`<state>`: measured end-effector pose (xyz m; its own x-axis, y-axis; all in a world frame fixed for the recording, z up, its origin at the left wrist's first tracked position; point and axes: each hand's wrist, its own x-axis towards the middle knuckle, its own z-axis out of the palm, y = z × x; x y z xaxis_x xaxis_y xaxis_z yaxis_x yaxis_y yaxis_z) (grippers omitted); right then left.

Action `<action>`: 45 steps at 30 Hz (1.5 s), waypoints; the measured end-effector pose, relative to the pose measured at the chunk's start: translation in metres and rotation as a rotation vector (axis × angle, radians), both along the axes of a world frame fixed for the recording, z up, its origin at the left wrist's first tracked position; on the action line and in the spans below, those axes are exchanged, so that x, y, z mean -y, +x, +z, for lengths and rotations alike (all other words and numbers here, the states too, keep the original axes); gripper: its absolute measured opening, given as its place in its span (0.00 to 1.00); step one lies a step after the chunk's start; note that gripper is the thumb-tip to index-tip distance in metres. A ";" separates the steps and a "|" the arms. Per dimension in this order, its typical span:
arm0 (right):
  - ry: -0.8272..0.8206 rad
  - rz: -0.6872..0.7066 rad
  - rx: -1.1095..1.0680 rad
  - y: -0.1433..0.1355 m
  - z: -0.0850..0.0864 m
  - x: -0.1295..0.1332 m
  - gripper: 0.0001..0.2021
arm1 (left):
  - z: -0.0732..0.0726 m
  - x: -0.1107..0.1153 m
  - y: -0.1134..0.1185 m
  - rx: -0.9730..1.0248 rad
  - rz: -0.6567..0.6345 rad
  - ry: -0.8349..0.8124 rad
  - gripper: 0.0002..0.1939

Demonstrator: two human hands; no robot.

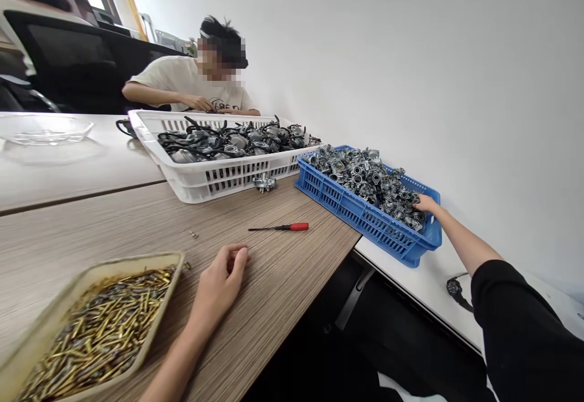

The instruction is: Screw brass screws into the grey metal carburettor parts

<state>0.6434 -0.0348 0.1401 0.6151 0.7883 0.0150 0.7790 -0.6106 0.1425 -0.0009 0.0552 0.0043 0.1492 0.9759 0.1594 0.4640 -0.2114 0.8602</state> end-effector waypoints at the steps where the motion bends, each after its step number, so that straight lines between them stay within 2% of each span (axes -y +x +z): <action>1: -0.012 -0.010 0.006 0.001 0.000 0.000 0.17 | -0.001 -0.001 0.000 0.001 0.000 0.006 0.20; 6: 0.002 -0.026 0.035 0.003 -0.001 0.003 0.16 | -0.005 -0.003 0.001 0.006 -0.004 0.019 0.20; 12: 0.123 -0.032 0.049 -0.003 0.002 0.012 0.18 | -0.004 -0.002 0.002 0.034 0.006 0.021 0.20; 17: 0.264 0.003 0.030 -0.011 0.026 0.009 0.17 | 0.000 -0.001 0.002 0.038 -0.004 0.001 0.20; 20: 0.343 0.072 -0.011 -0.027 0.042 0.001 0.19 | 0.000 -0.001 0.003 0.041 -0.004 -0.003 0.20; 23: 0.397 0.210 -0.085 -0.060 0.052 -0.012 0.20 | 0.001 0.000 0.003 0.046 -0.009 0.001 0.20; 25: 0.433 0.368 -0.178 -0.096 0.055 -0.020 0.19 | 0.001 0.001 0.003 0.047 -0.009 0.005 0.20; 31: 0.503 0.810 -0.296 -0.238 0.055 -0.028 0.16 | 0.003 0.004 0.004 0.079 -0.020 0.024 0.19; 34: 0.502 1.015 -0.346 -0.301 0.039 -0.026 0.16 | 0.004 0.006 0.005 0.096 -0.029 0.053 0.18; 37: 0.485 1.136 -0.441 -0.347 0.008 -0.028 0.17 | 0.005 0.008 0.005 0.128 -0.029 0.059 0.16; 42: 0.480 1.298 -0.504 -0.399 -0.059 -0.036 0.20 | 0.009 0.010 0.005 0.182 -0.074 0.087 0.14; 45: 0.490 1.358 -0.493 -0.419 -0.091 -0.039 0.22 | 0.010 0.010 0.004 0.160 -0.064 0.114 0.16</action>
<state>0.2244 0.0046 0.0492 -0.5252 0.7216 0.4511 0.6794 0.6747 -0.2884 0.0032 0.0455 0.0139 0.1742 0.9396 0.2947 0.3060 -0.3361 0.8907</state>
